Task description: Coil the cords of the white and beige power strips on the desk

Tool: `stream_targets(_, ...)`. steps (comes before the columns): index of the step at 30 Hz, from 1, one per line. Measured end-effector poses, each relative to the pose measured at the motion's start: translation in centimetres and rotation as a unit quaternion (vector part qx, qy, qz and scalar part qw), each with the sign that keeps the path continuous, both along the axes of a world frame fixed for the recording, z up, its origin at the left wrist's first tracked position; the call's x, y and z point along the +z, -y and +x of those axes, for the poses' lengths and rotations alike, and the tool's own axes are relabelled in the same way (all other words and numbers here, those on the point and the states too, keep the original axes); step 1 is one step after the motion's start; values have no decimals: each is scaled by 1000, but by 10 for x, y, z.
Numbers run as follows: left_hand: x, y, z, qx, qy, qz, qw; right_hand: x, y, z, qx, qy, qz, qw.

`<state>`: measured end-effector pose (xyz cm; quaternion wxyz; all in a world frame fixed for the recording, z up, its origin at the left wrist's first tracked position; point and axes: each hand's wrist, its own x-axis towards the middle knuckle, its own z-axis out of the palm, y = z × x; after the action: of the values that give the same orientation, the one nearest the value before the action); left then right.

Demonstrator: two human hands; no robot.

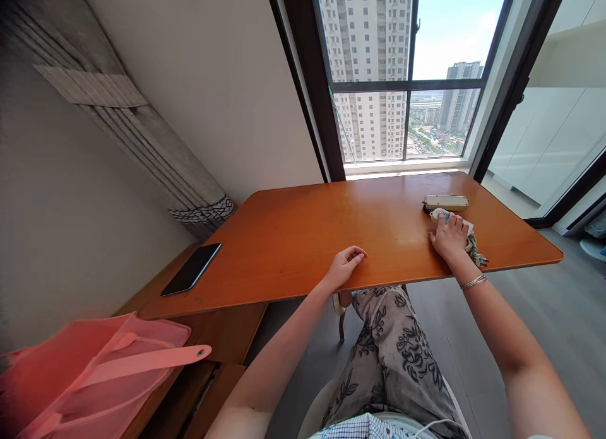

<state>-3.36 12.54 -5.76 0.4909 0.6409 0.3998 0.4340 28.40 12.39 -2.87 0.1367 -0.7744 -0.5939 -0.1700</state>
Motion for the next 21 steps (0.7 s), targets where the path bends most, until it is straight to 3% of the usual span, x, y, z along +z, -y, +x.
stream_targets(11,-9,-5,-2,-11,-38,29,999,-22,-14,14,15,-14,43,999)
stream_targets(21,-12,-7,-3,-11,-42,48,998,-10,0,2,27,18,42,999)
